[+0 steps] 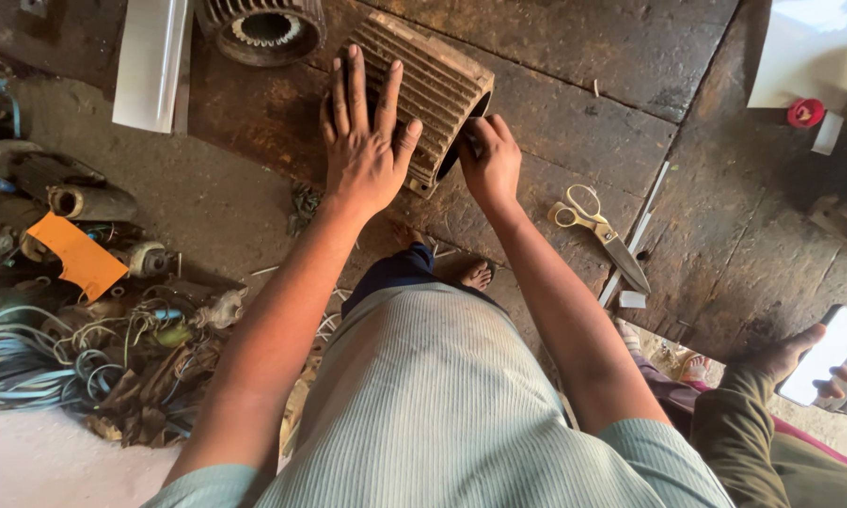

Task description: The person inserts white plastic strips into slots on a metal motor housing, trims them with scissors, and applies adhesive from a red cap. The person repeats this process on multiple housings, handling each one individually.

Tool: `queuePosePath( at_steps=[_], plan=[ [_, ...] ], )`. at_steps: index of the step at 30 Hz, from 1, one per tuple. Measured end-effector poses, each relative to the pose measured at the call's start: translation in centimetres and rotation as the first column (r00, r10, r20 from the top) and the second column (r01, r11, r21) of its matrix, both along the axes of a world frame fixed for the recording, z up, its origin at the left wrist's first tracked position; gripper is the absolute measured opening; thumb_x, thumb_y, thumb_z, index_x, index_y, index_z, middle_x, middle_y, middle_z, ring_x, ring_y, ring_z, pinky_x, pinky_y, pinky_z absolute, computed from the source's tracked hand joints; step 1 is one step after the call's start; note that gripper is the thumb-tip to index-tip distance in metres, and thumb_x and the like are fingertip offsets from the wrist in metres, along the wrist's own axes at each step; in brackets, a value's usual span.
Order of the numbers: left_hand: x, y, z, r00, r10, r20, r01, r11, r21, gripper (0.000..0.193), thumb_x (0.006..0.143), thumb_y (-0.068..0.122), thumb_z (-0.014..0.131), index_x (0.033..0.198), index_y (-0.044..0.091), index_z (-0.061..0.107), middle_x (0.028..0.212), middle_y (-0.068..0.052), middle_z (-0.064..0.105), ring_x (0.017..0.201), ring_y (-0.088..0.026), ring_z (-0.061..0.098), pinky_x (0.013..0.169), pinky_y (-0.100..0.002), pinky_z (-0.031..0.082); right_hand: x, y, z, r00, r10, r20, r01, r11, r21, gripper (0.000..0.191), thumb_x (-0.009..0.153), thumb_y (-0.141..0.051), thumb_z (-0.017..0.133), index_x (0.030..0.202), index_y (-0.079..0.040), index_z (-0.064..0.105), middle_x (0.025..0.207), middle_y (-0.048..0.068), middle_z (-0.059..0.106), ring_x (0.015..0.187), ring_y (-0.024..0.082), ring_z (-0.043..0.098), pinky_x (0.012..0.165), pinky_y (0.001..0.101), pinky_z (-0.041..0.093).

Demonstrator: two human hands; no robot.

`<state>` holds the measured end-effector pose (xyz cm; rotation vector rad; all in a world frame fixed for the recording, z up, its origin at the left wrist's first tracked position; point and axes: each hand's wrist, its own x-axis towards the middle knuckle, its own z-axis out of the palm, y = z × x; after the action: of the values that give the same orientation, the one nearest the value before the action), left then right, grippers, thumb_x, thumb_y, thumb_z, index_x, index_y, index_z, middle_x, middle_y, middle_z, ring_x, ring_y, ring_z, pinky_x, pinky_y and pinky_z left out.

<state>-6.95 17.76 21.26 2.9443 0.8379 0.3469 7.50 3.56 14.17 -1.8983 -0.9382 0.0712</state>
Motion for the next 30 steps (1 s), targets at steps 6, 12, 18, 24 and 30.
queuePosePath(
  at_steps=[6,12,18,24,30],
  plan=[
    [0.2,-0.2,1.0,0.999,-0.006,0.035,0.009,0.997,-0.076,0.067,0.114,0.059,0.029,0.171,0.025,0.018,0.175,-0.019,0.003,0.162,-0.044,0.007,0.129,-0.063,0.014,1.2,0.8,1.0,0.992,0.049,0.116,-0.047,0.999,-0.025,0.022,0.084,-0.011,0.077,0.105,-0.009,0.070,0.096,0.012,0.065,0.085,0.036,0.066,0.072,0.0441,0.056],
    [0.3,-0.4,1.7,1.000,0.007,0.029,-0.004,0.994,-0.110,0.068,0.112,0.058,0.030,0.170,0.025,0.019,0.174,-0.020,0.004,0.160,-0.044,0.006,0.127,-0.064,0.013,1.1,0.4,2.1,0.986,0.057,0.156,-0.034,0.988,-0.151,0.027,0.084,-0.012,0.078,0.109,-0.008,0.070,0.100,0.011,0.067,0.091,0.034,0.066,0.078,0.0442,0.056],
    [0.5,0.0,0.9,0.999,0.025,0.020,-0.023,0.992,-0.126,0.070,0.110,0.059,0.030,0.169,0.024,0.016,0.173,-0.020,-0.001,0.159,-0.045,0.004,0.124,-0.067,0.010,0.6,-0.6,1.1,0.963,0.054,0.263,-0.014,0.988,-0.152,0.028,0.082,-0.012,0.079,0.109,-0.009,0.071,0.100,0.010,0.067,0.093,0.032,0.066,0.082,0.0423,0.055],
    [0.1,0.6,-0.7,1.000,-0.005,0.031,0.009,0.991,-0.133,0.071,0.111,0.065,0.030,0.170,0.029,0.013,0.174,-0.018,-0.005,0.161,-0.043,0.001,0.125,-0.072,0.012,0.5,-0.9,1.5,0.941,0.105,0.323,-0.059,0.987,-0.148,0.031,0.081,-0.013,0.081,0.109,-0.006,0.070,0.107,0.013,0.067,0.097,0.035,0.065,0.084,0.0438,0.055],
    [-0.6,1.0,-1.5,0.970,-0.074,0.230,0.095,0.992,-0.081,0.075,0.111,0.065,0.045,0.170,0.032,0.012,0.174,-0.014,-0.010,0.161,-0.042,0.000,0.125,-0.072,0.015,0.6,-0.5,-0.4,0.951,0.078,0.301,-0.035,0.989,-0.144,0.019,0.089,-0.007,0.080,0.107,-0.008,0.073,0.111,0.009,0.071,0.100,0.033,0.068,0.088,0.0427,0.056]
  ],
)
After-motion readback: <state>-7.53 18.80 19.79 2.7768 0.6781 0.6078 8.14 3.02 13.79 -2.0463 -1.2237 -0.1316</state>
